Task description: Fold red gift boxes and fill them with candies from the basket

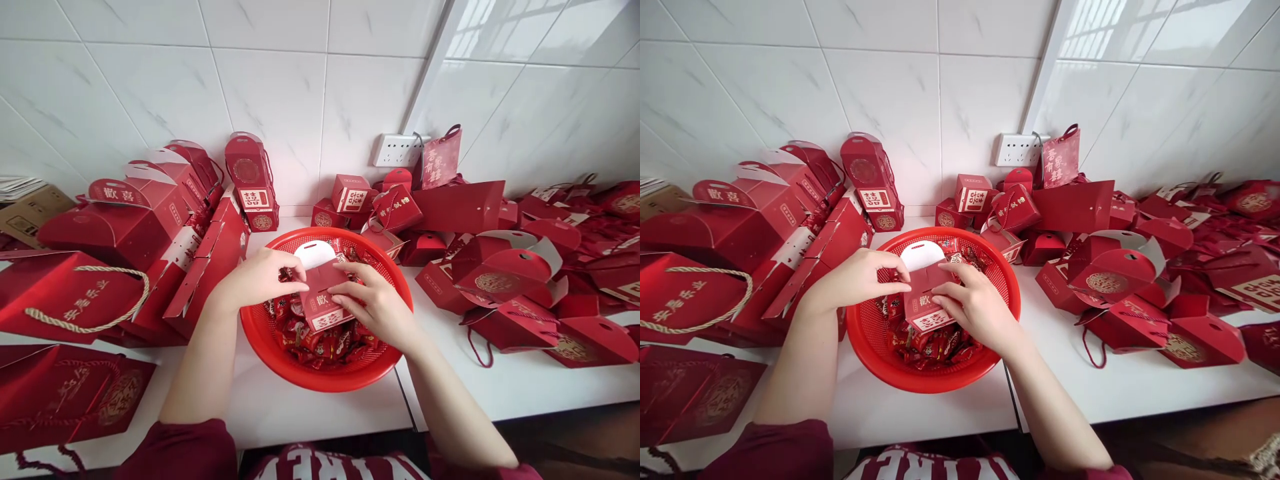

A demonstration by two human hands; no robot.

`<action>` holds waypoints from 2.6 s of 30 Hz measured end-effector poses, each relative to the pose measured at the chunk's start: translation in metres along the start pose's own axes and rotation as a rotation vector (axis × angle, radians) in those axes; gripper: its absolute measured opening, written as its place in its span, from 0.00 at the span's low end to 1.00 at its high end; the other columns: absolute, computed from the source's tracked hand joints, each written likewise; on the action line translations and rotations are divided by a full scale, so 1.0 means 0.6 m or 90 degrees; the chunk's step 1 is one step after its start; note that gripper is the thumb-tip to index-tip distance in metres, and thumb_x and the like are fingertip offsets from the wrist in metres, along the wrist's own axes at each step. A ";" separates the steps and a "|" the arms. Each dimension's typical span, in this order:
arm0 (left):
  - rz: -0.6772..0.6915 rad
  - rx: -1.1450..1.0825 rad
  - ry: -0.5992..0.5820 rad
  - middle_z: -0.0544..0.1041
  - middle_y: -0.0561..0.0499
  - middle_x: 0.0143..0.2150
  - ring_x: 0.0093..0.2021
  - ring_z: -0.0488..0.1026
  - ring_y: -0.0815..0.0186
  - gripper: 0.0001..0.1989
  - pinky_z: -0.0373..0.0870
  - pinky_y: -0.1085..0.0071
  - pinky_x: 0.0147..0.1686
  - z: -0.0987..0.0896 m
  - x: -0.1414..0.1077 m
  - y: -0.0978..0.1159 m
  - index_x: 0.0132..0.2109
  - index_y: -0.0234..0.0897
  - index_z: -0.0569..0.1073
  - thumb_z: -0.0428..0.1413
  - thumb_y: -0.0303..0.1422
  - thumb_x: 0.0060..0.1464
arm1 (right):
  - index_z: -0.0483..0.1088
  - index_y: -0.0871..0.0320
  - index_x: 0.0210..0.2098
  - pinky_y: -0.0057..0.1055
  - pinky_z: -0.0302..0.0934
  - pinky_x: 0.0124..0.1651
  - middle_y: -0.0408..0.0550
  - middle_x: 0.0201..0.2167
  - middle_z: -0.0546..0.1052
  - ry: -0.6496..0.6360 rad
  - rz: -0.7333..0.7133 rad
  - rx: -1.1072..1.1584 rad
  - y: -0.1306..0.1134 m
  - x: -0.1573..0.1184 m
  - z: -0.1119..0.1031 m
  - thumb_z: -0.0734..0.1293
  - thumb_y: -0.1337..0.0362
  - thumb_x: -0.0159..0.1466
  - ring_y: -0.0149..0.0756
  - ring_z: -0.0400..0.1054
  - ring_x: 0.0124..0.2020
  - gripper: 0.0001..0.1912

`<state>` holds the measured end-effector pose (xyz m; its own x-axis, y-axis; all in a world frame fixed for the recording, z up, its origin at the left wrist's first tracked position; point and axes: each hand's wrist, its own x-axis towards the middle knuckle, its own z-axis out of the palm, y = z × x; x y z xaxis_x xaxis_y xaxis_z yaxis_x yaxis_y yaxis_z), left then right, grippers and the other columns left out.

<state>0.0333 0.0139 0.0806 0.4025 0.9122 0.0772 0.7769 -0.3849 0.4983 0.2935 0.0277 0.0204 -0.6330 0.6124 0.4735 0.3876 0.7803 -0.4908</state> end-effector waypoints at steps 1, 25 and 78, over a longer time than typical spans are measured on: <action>-0.013 0.014 0.018 0.81 0.55 0.37 0.38 0.77 0.64 0.08 0.69 0.69 0.43 -0.001 -0.001 -0.002 0.35 0.41 0.79 0.60 0.40 0.56 | 0.75 0.51 0.50 0.48 0.62 0.64 0.52 0.63 0.67 -0.029 -0.015 -0.003 0.002 -0.001 -0.004 0.64 0.58 0.70 0.46 0.63 0.63 0.13; -0.066 0.023 0.008 0.48 0.55 0.75 0.71 0.56 0.50 0.31 0.57 0.54 0.68 0.096 -0.032 0.019 0.67 0.58 0.64 0.56 0.52 0.58 | 0.73 0.53 0.51 0.44 0.67 0.58 0.54 0.58 0.71 0.097 -0.004 0.026 -0.010 -0.069 0.000 0.63 0.65 0.71 0.42 0.67 0.58 0.12; -0.374 0.342 0.057 0.66 0.41 0.64 0.61 0.66 0.52 0.22 0.65 0.46 0.59 0.022 0.185 -0.266 0.61 0.37 0.68 0.56 0.40 0.64 | 0.74 0.57 0.38 0.35 0.55 0.37 0.48 0.30 0.77 -0.028 -0.042 -0.001 -0.036 -0.153 0.057 0.61 0.46 0.70 0.39 0.68 0.33 0.21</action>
<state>-0.0393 0.1748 -0.0018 -0.1677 0.9858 0.0117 0.9858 0.1677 -0.0027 0.3202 -0.0497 -0.0375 -0.6860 0.5537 0.4720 0.3449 0.8187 -0.4591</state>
